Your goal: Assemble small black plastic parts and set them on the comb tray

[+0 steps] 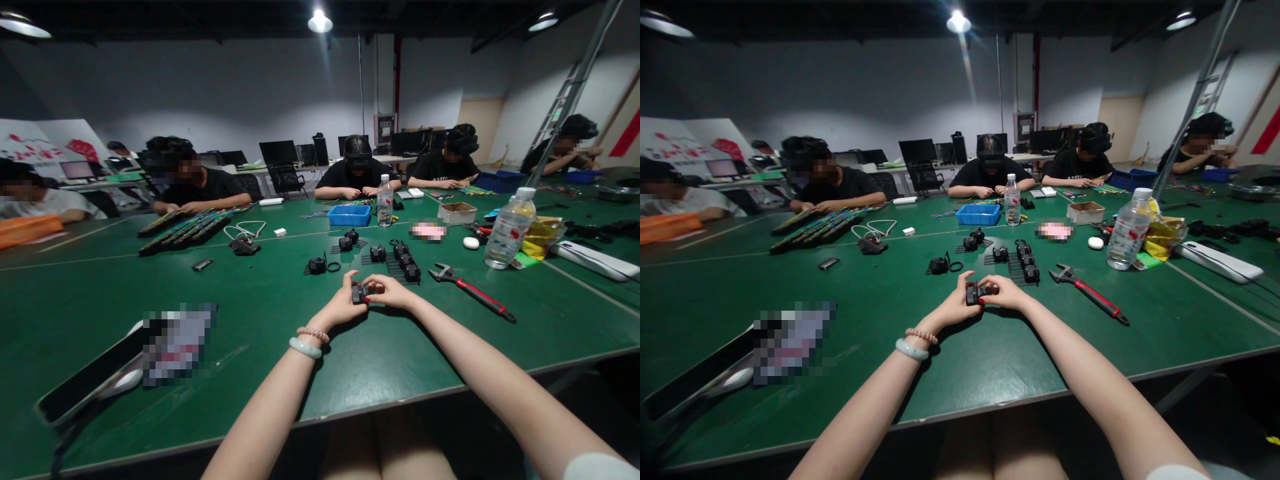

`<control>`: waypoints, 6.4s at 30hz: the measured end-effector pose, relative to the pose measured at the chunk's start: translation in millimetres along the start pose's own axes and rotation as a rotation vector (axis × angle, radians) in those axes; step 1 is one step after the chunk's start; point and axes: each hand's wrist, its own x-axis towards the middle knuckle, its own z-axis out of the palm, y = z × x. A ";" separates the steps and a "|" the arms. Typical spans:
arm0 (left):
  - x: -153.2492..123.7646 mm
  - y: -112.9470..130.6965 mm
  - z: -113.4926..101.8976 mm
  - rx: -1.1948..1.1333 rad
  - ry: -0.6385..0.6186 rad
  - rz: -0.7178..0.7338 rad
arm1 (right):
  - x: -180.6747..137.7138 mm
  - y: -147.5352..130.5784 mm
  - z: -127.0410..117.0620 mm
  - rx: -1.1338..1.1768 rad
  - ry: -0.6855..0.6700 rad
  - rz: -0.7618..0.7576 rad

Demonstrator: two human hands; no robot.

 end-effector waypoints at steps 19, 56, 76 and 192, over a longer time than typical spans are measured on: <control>0.3 0.8 -0.2 -0.009 0.008 -0.010 | 0.3 -3.2 -0.8 -0.007 0.001 0.021; 0.7 -3.2 -0.6 0.028 -0.002 0.010 | -0.9 -1.0 -0.8 0.018 -0.023 0.012; 0.9 -3.6 -0.1 0.027 0.003 0.012 | -1.4 -2.8 -1.0 -0.042 -0.016 0.000; -2.6 -3.3 -1.9 -0.015 -0.015 -0.002 | -11.0 -24.2 6.0 -0.059 0.040 0.007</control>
